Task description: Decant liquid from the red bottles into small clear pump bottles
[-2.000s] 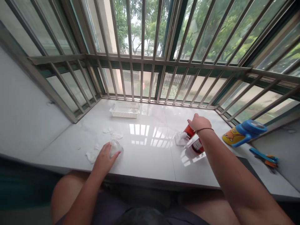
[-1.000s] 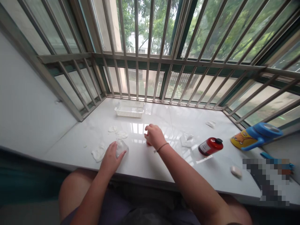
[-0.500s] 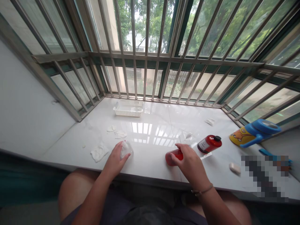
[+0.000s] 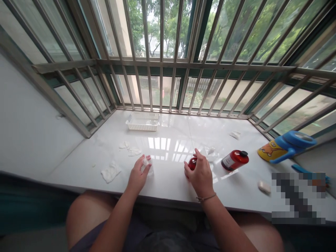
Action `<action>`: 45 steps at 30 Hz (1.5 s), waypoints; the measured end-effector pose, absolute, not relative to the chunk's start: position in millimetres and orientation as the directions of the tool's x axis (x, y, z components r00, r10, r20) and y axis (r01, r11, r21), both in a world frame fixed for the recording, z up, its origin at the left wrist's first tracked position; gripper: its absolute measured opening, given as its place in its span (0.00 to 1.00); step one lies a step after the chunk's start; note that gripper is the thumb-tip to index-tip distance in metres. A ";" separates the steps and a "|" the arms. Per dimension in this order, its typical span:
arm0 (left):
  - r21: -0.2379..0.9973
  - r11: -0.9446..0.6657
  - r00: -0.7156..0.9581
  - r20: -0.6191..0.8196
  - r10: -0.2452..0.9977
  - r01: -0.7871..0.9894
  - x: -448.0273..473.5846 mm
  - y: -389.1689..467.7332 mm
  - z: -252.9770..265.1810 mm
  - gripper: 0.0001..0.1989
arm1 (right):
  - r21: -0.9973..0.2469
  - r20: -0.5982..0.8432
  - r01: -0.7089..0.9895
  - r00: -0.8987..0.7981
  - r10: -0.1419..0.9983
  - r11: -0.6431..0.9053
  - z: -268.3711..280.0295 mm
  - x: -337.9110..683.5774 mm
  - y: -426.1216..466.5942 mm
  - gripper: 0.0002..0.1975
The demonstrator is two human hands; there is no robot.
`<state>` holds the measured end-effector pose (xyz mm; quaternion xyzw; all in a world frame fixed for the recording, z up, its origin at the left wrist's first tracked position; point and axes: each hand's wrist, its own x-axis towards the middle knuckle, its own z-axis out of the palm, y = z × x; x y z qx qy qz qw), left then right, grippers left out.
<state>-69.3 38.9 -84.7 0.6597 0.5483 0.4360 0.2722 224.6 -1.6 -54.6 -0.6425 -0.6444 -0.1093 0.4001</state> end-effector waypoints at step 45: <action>0.806 -0.344 0.234 0.260 0.937 0.482 -50.0 51.0 -73.9 0.21 | -0.365 0.681 0.915 0.134 0.720 0.175 -53.7 226.8 -2.1 0.12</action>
